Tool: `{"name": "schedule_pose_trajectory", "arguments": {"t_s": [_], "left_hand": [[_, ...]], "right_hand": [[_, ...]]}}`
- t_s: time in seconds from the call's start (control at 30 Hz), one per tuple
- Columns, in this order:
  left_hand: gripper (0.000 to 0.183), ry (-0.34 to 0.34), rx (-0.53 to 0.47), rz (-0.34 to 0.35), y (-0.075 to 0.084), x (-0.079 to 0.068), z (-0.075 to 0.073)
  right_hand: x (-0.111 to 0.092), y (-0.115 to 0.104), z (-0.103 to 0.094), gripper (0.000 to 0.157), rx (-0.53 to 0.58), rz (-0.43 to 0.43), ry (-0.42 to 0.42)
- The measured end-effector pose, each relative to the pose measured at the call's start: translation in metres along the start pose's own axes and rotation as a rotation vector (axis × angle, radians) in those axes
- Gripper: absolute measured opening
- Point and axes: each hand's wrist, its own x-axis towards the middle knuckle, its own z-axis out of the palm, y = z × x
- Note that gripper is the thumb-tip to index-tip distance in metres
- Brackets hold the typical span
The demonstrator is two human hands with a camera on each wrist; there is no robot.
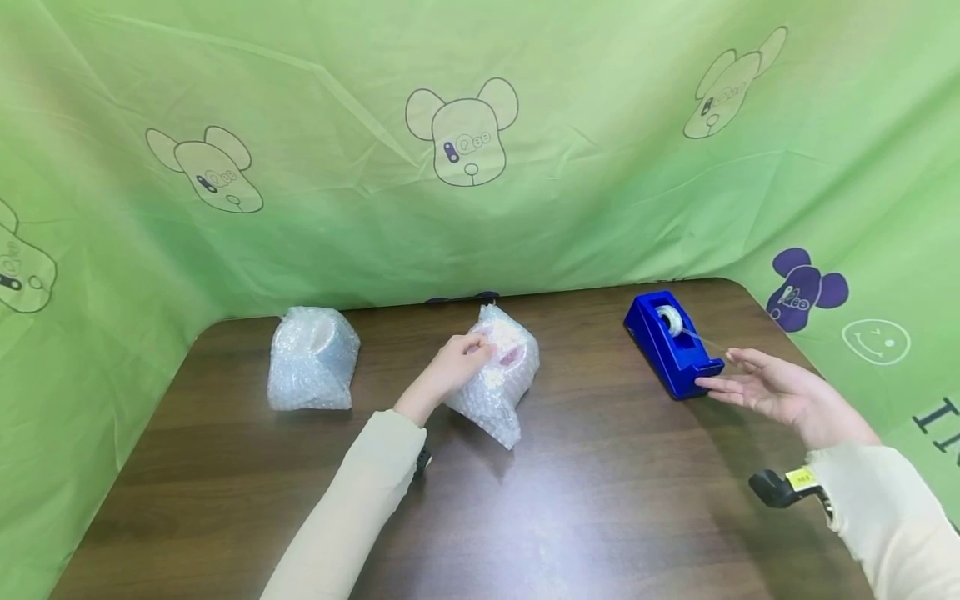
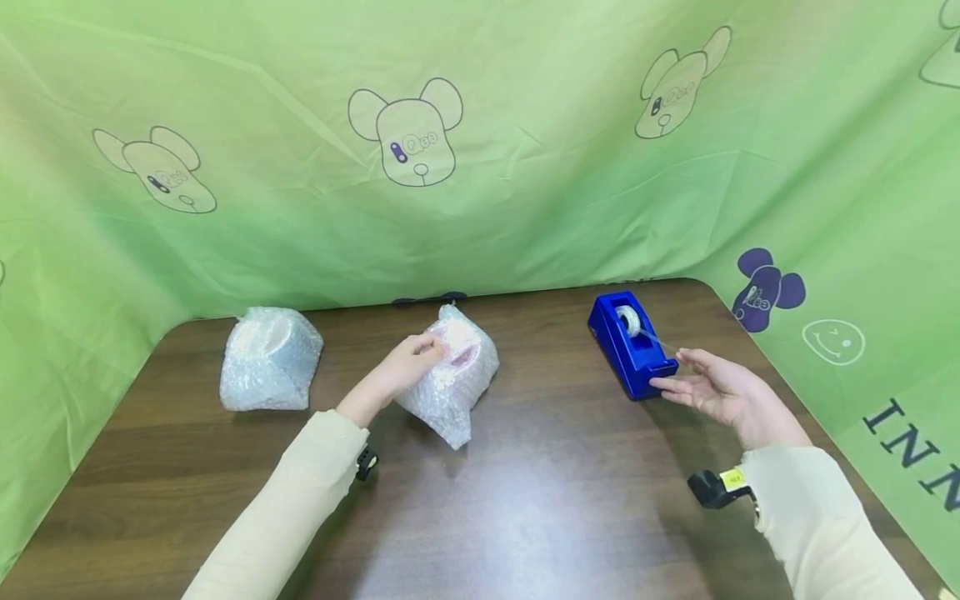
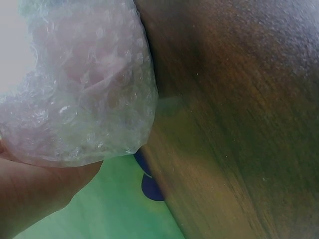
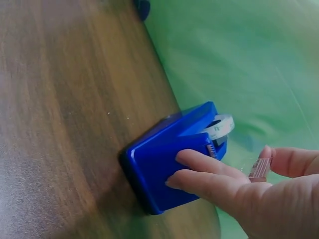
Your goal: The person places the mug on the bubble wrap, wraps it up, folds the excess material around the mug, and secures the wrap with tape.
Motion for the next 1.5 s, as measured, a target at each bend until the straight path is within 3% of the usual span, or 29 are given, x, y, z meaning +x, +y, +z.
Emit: {"name": "schedule_pose_trajectory", "arguments": {"t_s": [0.1,0.2,0.37,0.67,0.9,1.07,1.2,1.5], "left_hand": [[0.024,0.001,-0.003,-0.003,-0.001,0.0,0.001],[0.024,0.006,-0.003,-0.009,-0.001,0.0,0.002],[0.023,0.009,-0.003,-0.013,-0.001,0.0,0.003],[0.023,0.017,-0.012,-0.005,-0.002,0.0,0.002],[0.023,0.016,-0.006,-0.012,-0.003,0.001,0.002],[0.022,0.018,-0.004,-0.01,-0.004,0.002,0.002],[0.023,0.021,-0.002,-0.008,-0.004,0.003,0.002],[0.023,0.02,0.001,0.004,-0.004,0.004,0.001]], "right_hand": [[0.003,0.003,-0.003,0.034,-0.028,-0.059,-0.016],[0.005,0.006,-0.006,0.033,-0.061,-0.143,0.018],[0.008,0.013,-0.01,0.03,-0.031,-0.247,0.049],[0.012,0.036,-0.019,0.037,-0.068,-0.406,-0.104],[0.014,0.048,-0.026,0.044,-0.005,-0.436,-0.198],[0.013,0.047,-0.033,0.05,-0.059,-0.416,-0.209],[0.01,0.043,-0.031,0.054,-0.208,-0.434,-0.06],[0.009,0.04,-0.008,0.054,-0.539,-0.456,0.453]]}}
